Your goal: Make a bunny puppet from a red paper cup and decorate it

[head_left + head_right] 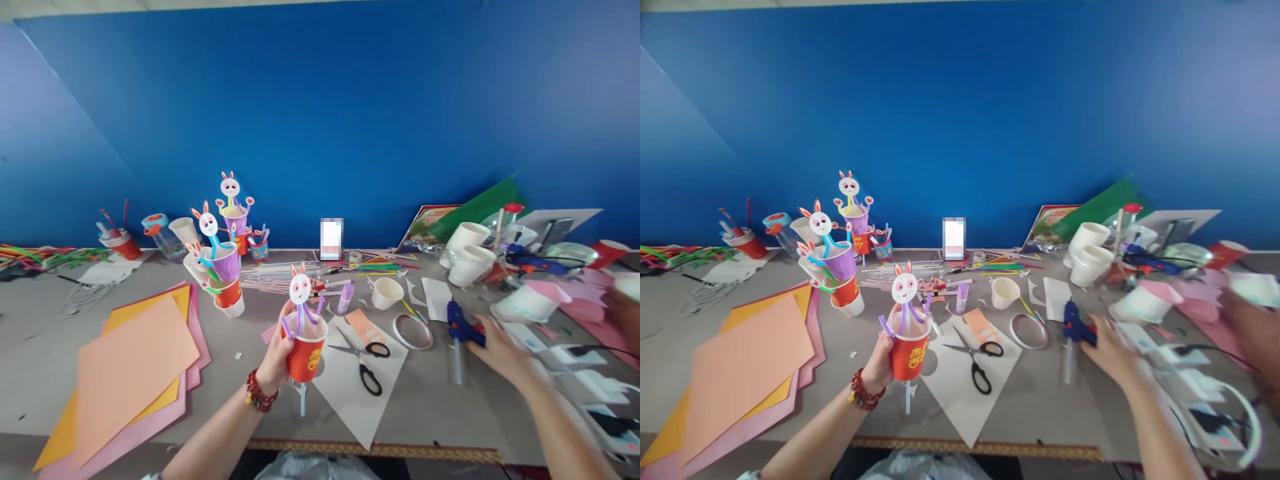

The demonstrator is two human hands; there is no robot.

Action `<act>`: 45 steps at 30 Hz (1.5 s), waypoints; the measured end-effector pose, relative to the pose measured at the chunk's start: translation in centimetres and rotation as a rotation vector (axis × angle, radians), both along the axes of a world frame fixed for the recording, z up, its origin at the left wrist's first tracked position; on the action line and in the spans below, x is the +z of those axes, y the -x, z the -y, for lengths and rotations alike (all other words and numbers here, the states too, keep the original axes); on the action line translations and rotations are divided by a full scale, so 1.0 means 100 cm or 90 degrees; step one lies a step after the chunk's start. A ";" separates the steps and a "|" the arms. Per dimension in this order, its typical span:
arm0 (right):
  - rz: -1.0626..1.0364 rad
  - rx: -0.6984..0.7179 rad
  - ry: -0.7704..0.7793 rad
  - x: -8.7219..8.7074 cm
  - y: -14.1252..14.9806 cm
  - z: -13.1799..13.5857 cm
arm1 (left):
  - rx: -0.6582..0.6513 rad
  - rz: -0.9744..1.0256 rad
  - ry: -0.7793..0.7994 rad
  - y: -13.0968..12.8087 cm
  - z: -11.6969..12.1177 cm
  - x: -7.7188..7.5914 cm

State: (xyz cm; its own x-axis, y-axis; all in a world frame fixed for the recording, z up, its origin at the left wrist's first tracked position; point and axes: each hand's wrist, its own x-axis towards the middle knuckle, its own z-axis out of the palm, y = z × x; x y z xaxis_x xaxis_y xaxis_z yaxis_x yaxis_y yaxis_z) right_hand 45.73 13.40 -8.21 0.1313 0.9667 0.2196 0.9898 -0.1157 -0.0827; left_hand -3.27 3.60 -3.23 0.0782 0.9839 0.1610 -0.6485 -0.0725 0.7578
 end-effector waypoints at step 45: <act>-0.801 0.409 -0.408 0.082 0.309 0.071 | -0.219 0.241 0.119 -0.007 -0.009 -0.024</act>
State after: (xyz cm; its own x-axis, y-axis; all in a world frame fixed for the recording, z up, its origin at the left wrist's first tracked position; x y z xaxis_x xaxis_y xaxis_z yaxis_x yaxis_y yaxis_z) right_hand 14.82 6.27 -0.03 0.1569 0.7210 0.6749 0.1139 0.6656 -0.7376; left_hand -2.57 4.50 -5.61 0.3704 0.9266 0.0655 -0.8413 0.3047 0.4465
